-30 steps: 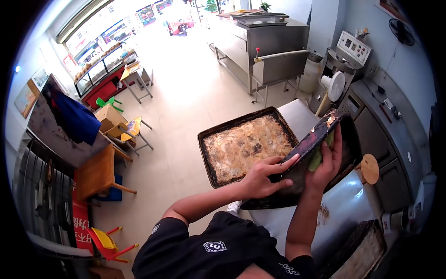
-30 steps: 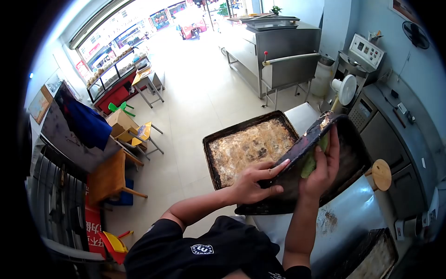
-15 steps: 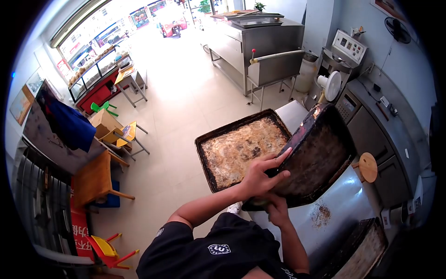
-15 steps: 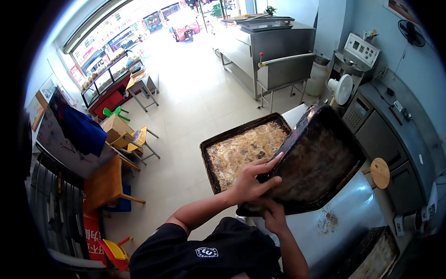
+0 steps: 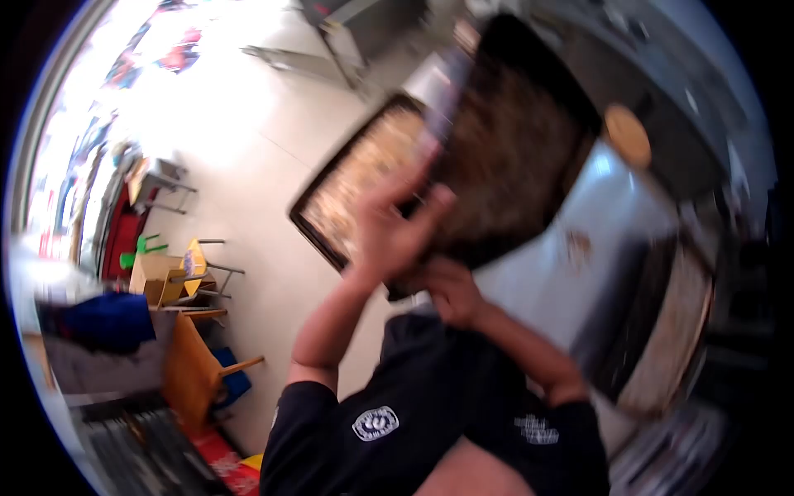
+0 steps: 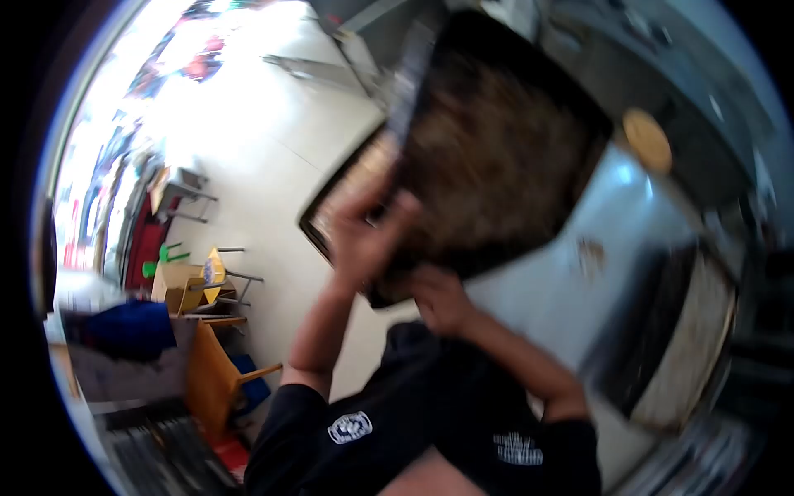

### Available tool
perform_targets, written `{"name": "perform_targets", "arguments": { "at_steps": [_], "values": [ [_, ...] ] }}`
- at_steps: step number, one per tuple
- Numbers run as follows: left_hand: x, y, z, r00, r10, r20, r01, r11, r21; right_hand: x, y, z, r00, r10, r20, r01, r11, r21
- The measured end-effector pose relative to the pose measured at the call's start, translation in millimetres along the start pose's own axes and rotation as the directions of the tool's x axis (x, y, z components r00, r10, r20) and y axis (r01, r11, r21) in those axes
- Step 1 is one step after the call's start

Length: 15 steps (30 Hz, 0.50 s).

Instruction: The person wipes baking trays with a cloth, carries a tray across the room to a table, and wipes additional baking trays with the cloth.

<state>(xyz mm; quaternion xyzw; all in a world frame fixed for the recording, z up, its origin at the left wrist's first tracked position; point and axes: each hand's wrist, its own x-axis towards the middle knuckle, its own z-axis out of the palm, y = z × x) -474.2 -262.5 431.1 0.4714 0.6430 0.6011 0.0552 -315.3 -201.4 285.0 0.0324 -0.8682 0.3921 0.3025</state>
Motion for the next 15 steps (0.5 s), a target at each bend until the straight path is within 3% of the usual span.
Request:
{"name": "perform_targets", "arguments": {
  "at_steps": [1,2,3,4,5,6,7,9,10,11,13,14,15],
  "values": [
    [0.7,-9.8,-4.1,0.996,0.087,-0.023,-0.087,0.996,0.01,-16.2,15.6,4.9,0.999,-0.04,-0.01,0.039,0.996,-0.086],
    [-2.1,-16.0,-7.2,0.998,-0.03,-0.06,0.022,0.991,-0.13,-23.0,43.4,-9.2,0.995,-0.096,-0.006,0.091,0.962,-0.259],
    [-7.4,-13.5,-17.7,0.996,-0.088,0.003,0.088,0.992,-0.086,-51.7,73.0,-22.1,0.982,0.181,0.048,-0.144,0.894,-0.425],
    [-0.6,-28.8,-11.8,0.998,-0.057,0.006,0.057,0.996,-0.074,-75.8,117.8,-41.4,0.899,0.433,-0.058,-0.402,0.769,-0.497],
    [-1.1,-38.6,-8.7,1.0,-0.011,0.0,0.011,0.998,-0.069,-93.1,134.5,-64.0,0.796,0.59,-0.134,-0.579,0.678,-0.452],
    [-6.1,-36.8,-14.3,0.999,-0.046,0.021,0.048,0.994,-0.102,-109.7,136.9,-80.1,0.759,0.618,-0.204,-0.625,0.604,-0.494],
    [-3.1,-35.0,-14.1,0.997,-0.069,0.037,0.074,0.987,-0.14,-106.8,126.0,-95.1,0.57,0.782,-0.251,-0.814,0.498,-0.298],
    [3.4,-28.8,-16.7,0.994,-0.102,0.044,0.107,0.982,-0.157,-76.9,94.6,-92.4,0.785,0.555,-0.275,-0.587,0.808,-0.045],
    [5.1,-24.9,-13.9,0.993,-0.108,0.044,0.113,0.983,-0.143,-42.4,59.8,-82.7,0.838,0.47,-0.277,-0.466,0.881,0.081],
    [10.2,-24.6,-13.0,0.993,-0.104,0.049,0.11,0.984,-0.14,-6.6,24.0,-71.2,0.902,0.394,-0.176,-0.369,0.916,0.156],
    [15.0,-24.0,-5.7,0.992,-0.127,0.023,0.128,0.986,-0.109,38.4,-11.2,-25.0,0.976,0.066,-0.209,-0.037,0.989,0.141],
    [18.3,-17.2,-4.5,0.991,-0.13,0.022,0.132,0.986,-0.103,47.9,-26.0,-13.3,0.998,-0.019,-0.054,0.022,0.998,0.059],
    [19.8,-12.7,-6.5,0.988,-0.148,0.037,0.152,0.979,-0.135,44.6,-20.0,10.2,0.992,-0.076,-0.097,0.077,0.997,-0.001]
  ]
}}
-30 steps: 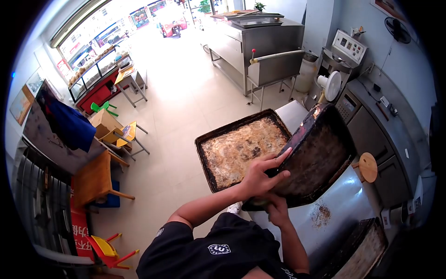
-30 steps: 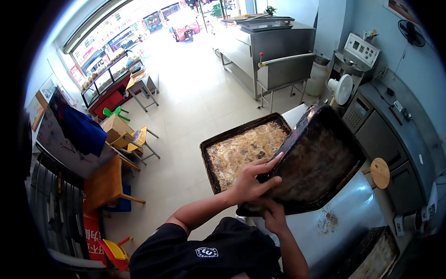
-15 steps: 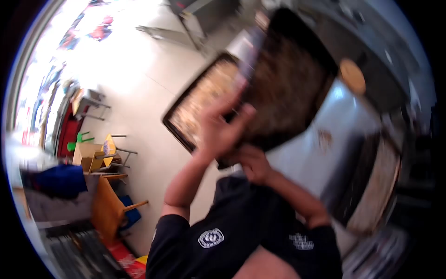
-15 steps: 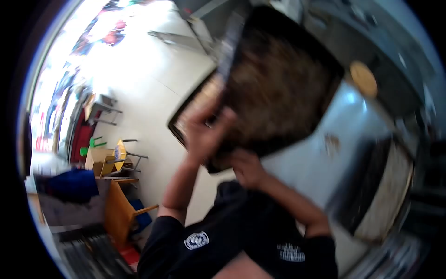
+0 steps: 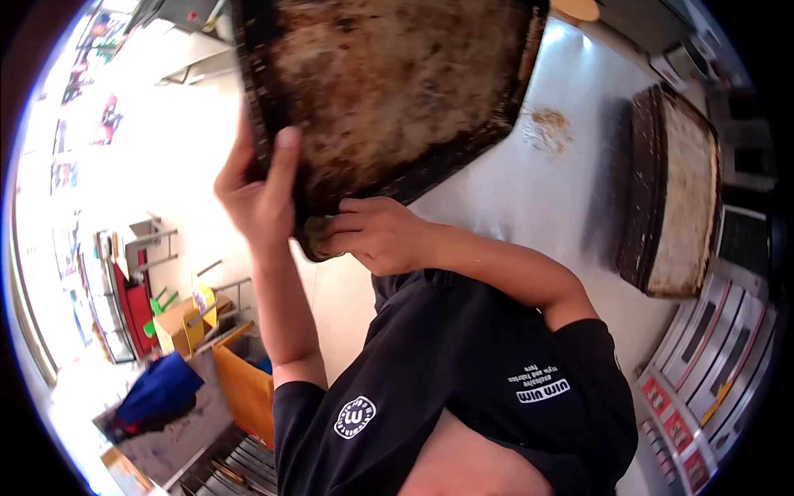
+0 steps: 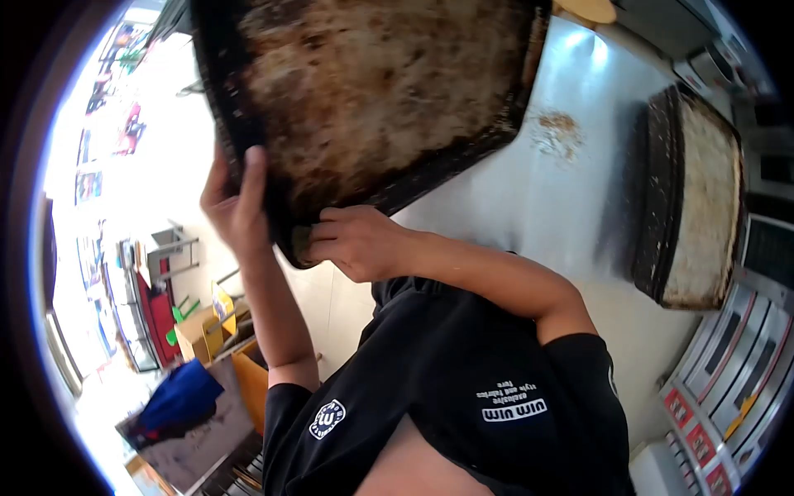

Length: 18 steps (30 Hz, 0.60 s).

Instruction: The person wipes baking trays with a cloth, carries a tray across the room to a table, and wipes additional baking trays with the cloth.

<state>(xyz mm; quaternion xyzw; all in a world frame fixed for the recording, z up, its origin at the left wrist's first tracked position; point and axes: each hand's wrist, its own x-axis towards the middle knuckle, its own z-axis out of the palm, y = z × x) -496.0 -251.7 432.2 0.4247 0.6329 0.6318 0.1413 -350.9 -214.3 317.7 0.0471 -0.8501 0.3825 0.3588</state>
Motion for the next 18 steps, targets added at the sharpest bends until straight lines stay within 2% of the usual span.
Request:
{"name": "perform_targets", "arguments": {
  "at_steps": [2,3,4,5,6,7,8,10,11,13,14,15,16,17,18],
  "values": [
    [-0.4,5.3,-3.3,0.998,0.064,-0.028,-0.064,0.998,0.002,-46.3,57.3,-7.9,0.999,0.034,0.018,-0.031,0.989,-0.148],
    [-0.7,-1.3,-1.7,0.998,0.053,-0.029,-0.052,0.998,0.033,-83.0,92.2,-28.6,0.99,0.134,-0.047,-0.141,0.971,-0.192],
    [-2.0,-9.7,-11.6,0.998,0.042,-0.04,-0.039,0.997,0.069,-118.4,122.0,-48.9,0.955,0.28,-0.1,-0.298,0.902,-0.311],
    [-4.7,-15.0,-20.7,0.998,0.034,-0.05,-0.028,0.994,0.109,-161.6,147.4,-70.5,0.858,0.462,-0.225,-0.514,0.777,-0.363],
    [-5.8,-19.2,-24.5,0.998,0.034,-0.054,-0.027,0.992,0.125,-191.1,159.4,-91.3,0.707,0.613,-0.354,-0.704,0.562,-0.433],
    [-6.6,-20.0,-26.2,0.997,0.049,-0.054,-0.043,0.993,0.111,-213.5,164.5,-114.2,0.324,0.842,-0.431,-0.92,0.174,-0.351],
    [-4.9,-19.2,-26.1,0.996,0.071,-0.059,-0.065,0.993,0.1,-256.4,194.0,-125.0,0.211,0.799,-0.563,-0.974,0.123,-0.191],
    [-0.4,-17.3,-29.5,0.998,0.019,-0.059,-0.012,0.993,0.121,-218.9,158.5,-145.1,0.212,0.767,-0.605,-0.967,0.255,-0.015],
    [1.2,-18.7,-30.1,0.997,0.006,-0.072,0.002,0.995,0.103,-194.3,142.2,-142.3,0.315,0.78,-0.541,-0.892,0.438,0.111],
    [5.9,-19.4,-29.6,0.997,-0.019,-0.08,0.026,0.997,0.079,-124.8,106.3,-121.0,0.654,0.578,-0.489,-0.602,0.788,0.126],
    [8.7,-18.7,-26.4,0.996,-0.031,-0.079,0.037,0.997,0.074,-80.3,78.6,-109.5,0.801,0.446,-0.399,-0.46,0.885,0.066],
    [12.2,-18.5,-19.8,0.997,-0.044,-0.069,0.048,0.997,0.063,-49.1,62.8,-95.8,0.914,0.29,-0.285,-0.304,0.953,-0.005],
    [14.0,-15.2,-15.3,0.997,-0.036,-0.064,0.04,0.997,0.059,-26.8,51.5,-68.8,0.963,0.172,-0.209,-0.164,0.985,0.055],
    [16.5,-11.0,-7.7,0.999,-0.024,-0.038,0.025,0.999,0.033,9.8,24.3,-31.0,0.997,-0.007,-0.071,0.013,0.997,0.077],
    [15.8,-5.4,-3.7,0.999,-0.018,-0.051,0.019,1.0,0.021,17.4,13.9,-20.4,0.997,-0.076,-0.013,0.076,0.997,0.026]
  ]
}}
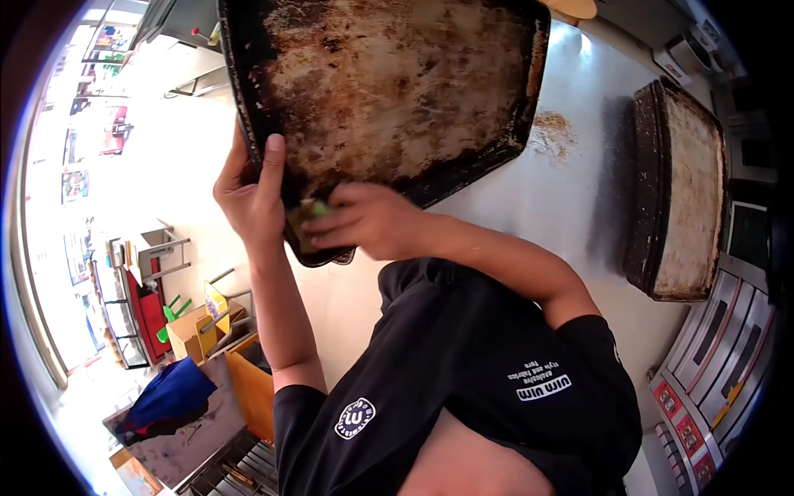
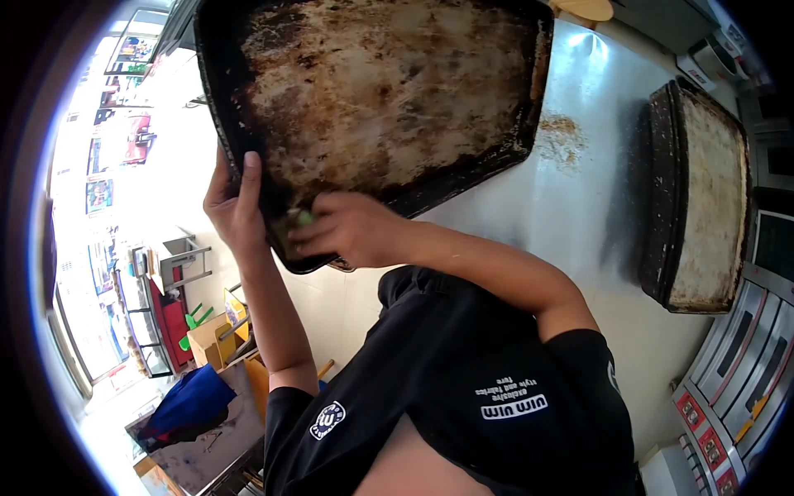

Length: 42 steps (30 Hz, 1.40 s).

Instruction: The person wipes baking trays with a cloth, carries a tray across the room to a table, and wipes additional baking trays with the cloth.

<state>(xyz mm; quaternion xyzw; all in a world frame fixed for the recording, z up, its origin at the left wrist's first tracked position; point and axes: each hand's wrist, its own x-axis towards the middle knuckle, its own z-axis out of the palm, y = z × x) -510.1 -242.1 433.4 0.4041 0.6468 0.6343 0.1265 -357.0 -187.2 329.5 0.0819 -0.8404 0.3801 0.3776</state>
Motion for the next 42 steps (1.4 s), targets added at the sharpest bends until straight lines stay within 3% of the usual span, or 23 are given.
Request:
{"name": "perform_targets", "arguments": {
  "at_steps": [1,4,5,6,7,8,10,14,17,19,20,22,25,28,29,32,33,36,37,39,40,41,42],
  "values": [
    [1.2,2.9,2.6,1.0,-0.013,-0.002,0.013,1.0,-0.002,-1.6,0.1,2.5,0.996,-0.051,0.074,0.065,0.98,-0.189],
    [2.3,2.3,-3.9,0.997,-0.06,0.037,0.06,0.998,0.008,-81.8,59.5,-30.7,0.986,-0.141,0.089,0.167,0.846,-0.507],
    [3.3,-2.3,-5.9,0.998,-0.048,0.028,0.047,0.998,0.035,-123.5,83.5,-47.2,0.999,0.0,0.035,0.019,0.847,-0.531],
    [3.0,-8.5,-8.7,0.999,-0.044,0.026,0.042,0.998,0.049,-173.1,104.0,-61.4,0.965,0.245,-0.09,-0.256,0.82,-0.512],
    [2.2,-11.5,-9.4,0.999,-0.041,-0.002,0.041,0.999,0.036,-219.7,123.3,-71.0,0.844,0.477,-0.245,-0.534,0.707,-0.463],
    [1.6,-13.5,-9.8,0.999,-0.042,-0.01,0.042,0.999,0.02,-253.5,133.7,-78.0,0.64,0.656,-0.401,-0.768,0.539,-0.345],
    [7.5,-17.0,-11.7,0.999,-0.048,-0.007,0.048,0.999,-0.004,-256.1,115.4,-100.3,0.401,0.749,-0.527,-0.916,0.331,-0.226],
    [10.2,-16.9,-9.9,0.994,-0.111,0.004,0.111,0.993,-0.028,-115.3,57.4,-73.3,0.802,0.424,-0.42,-0.527,0.833,-0.166],
    [13.0,-18.2,-8.7,0.996,-0.083,0.02,0.083,0.996,-0.024,-22.5,17.4,-34.5,0.943,0.204,-0.261,-0.217,0.976,-0.021],
    [13.4,-14.7,-6.4,0.997,-0.067,0.029,0.068,0.996,-0.064,11.0,0.1,-15.8,0.964,0.265,-0.022,-0.256,0.947,0.196],
    [13.4,-14.9,-6.0,0.998,-0.061,0.025,0.063,0.994,-0.09,18.2,-7.5,-2.0,0.926,0.355,0.13,-0.378,0.867,0.324],
    [13.1,-13.7,-8.4,0.997,-0.069,0.028,0.071,0.996,-0.059,21.3,-11.1,29.2,0.936,0.35,0.039,-0.351,0.915,0.2],
    [17.9,-18.0,-8.2,0.999,-0.039,0.037,0.04,0.999,-0.035,19.7,-6.5,17.7,0.952,0.24,0.188,-0.219,0.968,-0.126],
    [16.6,-20.8,-9.2,0.999,-0.022,0.035,0.023,0.999,-0.034,9.6,4.4,-10.0,0.864,0.435,0.255,-0.29,0.842,-0.455],
    [16.5,-20.7,-8.4,0.999,-0.022,0.041,0.024,0.999,-0.042,9.3,4.7,-15.8,0.873,0.47,0.131,-0.394,0.838,-0.378],
    [15.9,-12.2,-3.6,0.999,-0.026,0.042,0.029,0.997,-0.07,18.9,-4.0,-9.1,0.91,0.414,0.008,-0.414,0.909,0.037],
    [16.0,-11.9,-2.6,0.999,-0.031,0.029,0.034,0.997,-0.076,20.1,-8.2,1.5,0.927,0.37,0.062,-0.375,0.916,0.141],
    [15.4,-9.9,-1.1,0.999,-0.038,0.033,0.041,0.997,-0.066,1.0,1.7,16.8,0.983,0.175,0.054,-0.178,0.982,0.063],
    [16.1,-14.5,-2.6,0.999,-0.037,0.025,0.038,0.998,-0.059,-10.9,14.3,7.0,0.979,0.176,0.102,-0.165,0.98,-0.114],
    [15.0,-18.3,-2.6,0.999,-0.022,0.023,0.023,0.999,-0.039,-49.5,37.0,-30.3,0.89,0.419,0.182,-0.322,0.858,-0.402],
    [15.0,-18.9,-3.0,1.0,-0.012,0.012,0.013,0.999,-0.031,-77.9,54.7,-42.5,0.853,0.516,0.078,-0.424,0.773,-0.472],
    [13.9,-19.0,-3.8,1.0,-0.017,0.006,0.018,0.999,-0.035,-95.2,61.3,-58.1,0.748,0.662,0.046,-0.546,0.653,-0.525],
    [13.1,-18.9,-4.6,1.0,-0.026,0.009,0.026,0.999,-0.039,-100.4,59.0,-71.9,0.73,0.683,-0.03,-0.636,0.661,-0.399]
  ]
}}
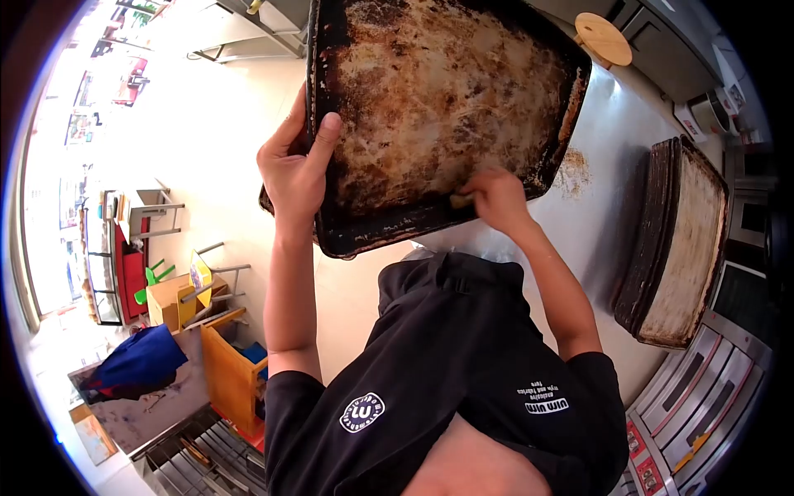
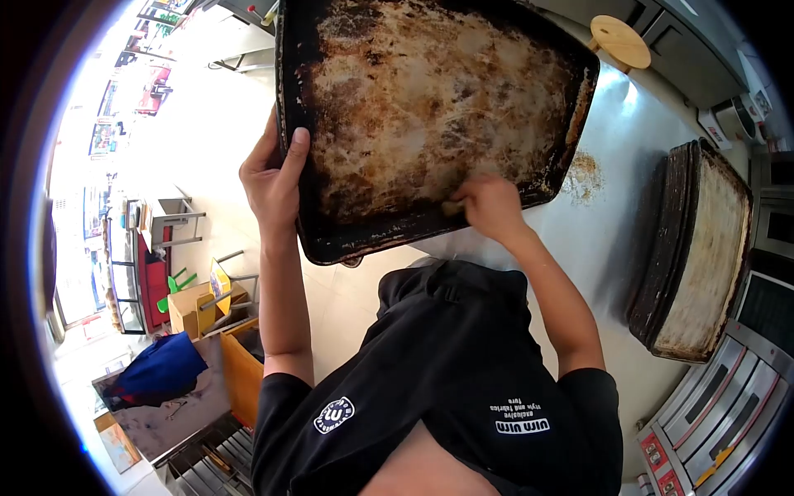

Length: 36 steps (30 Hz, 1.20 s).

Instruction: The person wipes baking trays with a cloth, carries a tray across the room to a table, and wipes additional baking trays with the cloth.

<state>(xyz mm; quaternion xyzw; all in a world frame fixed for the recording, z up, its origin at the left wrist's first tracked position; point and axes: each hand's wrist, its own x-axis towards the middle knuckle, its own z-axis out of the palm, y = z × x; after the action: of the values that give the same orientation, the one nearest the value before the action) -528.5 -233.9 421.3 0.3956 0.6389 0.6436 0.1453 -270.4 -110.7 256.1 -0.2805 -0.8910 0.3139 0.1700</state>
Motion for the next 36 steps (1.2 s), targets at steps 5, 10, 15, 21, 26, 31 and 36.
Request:
{"name": "perform_targets", "arguments": {
  "at_steps": [5,10,15,21,26,31,36],
  "values": [
    [2.7,2.9,3.7,1.0,0.002,-0.004,-0.002,1.0,-0.023,7.3,-16.0,-17.3,0.996,0.08,-0.047,-0.045,0.857,0.513],
    [2.9,1.4,-1.5,1.0,-0.021,0.018,0.021,1.0,0.01,16.3,-68.3,-14.0,0.992,-0.095,0.081,0.012,0.723,0.691],
    [3.0,1.6,1.7,1.0,-0.004,0.01,0.004,1.0,-0.026,25.9,-95.4,-11.9,0.949,-0.292,0.122,0.108,0.662,0.742],
    [2.7,6.0,2.4,1.0,-0.011,0.016,0.011,1.0,-0.028,40.6,-128.9,2.9,0.939,-0.306,0.16,0.097,0.677,0.729],
    [4.3,4.3,2.4,1.0,0.01,0.011,-0.009,1.0,-0.021,47.3,-151.3,20.2,0.91,-0.415,0.014,0.356,0.796,0.489],
    [4.4,4.3,1.3,1.0,0.005,0.017,-0.005,1.0,-0.019,44.2,-172.9,2.4,0.895,-0.426,0.134,0.442,0.888,-0.129],
    [3.3,15.0,3.2,1.0,-0.024,-0.001,0.024,1.0,0.011,49.9,-175.4,5.6,0.866,-0.499,0.004,0.495,0.861,0.117]
  ]
}}
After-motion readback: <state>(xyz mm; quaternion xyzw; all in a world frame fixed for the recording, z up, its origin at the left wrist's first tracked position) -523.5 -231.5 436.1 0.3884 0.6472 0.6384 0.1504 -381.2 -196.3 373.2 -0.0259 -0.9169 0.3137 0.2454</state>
